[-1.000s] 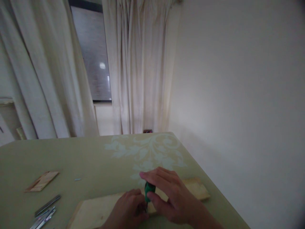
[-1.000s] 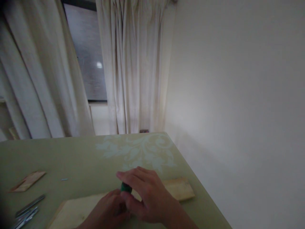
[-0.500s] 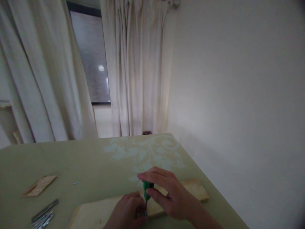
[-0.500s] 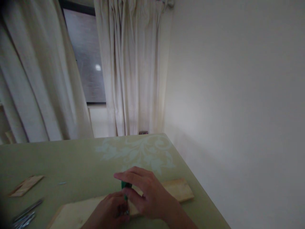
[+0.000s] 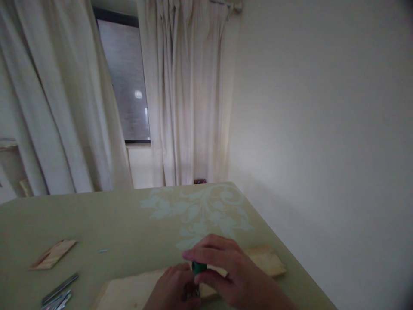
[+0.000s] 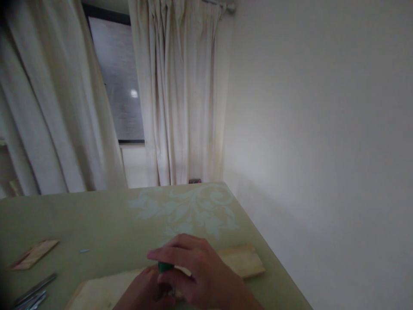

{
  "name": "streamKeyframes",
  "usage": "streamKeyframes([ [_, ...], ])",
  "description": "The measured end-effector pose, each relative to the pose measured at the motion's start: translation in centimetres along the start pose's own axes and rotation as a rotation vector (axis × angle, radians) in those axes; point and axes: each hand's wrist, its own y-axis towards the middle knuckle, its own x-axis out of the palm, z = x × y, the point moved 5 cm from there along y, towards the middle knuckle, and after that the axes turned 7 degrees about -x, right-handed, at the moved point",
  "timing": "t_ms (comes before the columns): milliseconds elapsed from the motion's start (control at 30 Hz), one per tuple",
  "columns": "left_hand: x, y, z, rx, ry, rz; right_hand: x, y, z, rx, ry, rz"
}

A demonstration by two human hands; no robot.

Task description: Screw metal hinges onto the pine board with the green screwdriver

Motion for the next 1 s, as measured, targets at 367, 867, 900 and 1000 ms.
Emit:
streamKeyframes([
  [367,-0.2,0.0,-0.2,-0.062,0.055,0.031,0.0,-0.1,0.3,0.028,-0.078,0.007],
  [867,0.1,0.5,-0.8,-0.037,0.012,-0.01,-0.4,-0.6,1.8,-0.018,-0.026,0.151],
  [900,0.0,0.5,-0.7,-0.028,0.006,-0.006,-0.5,-0.6,1.6,-0.006,-0.003,0.114],
  [1000,0.2,0.7,-0.8,-0.04,0.026,-0.01,-0.6,-0.7,1.7,0.015,0.069,0.089],
])
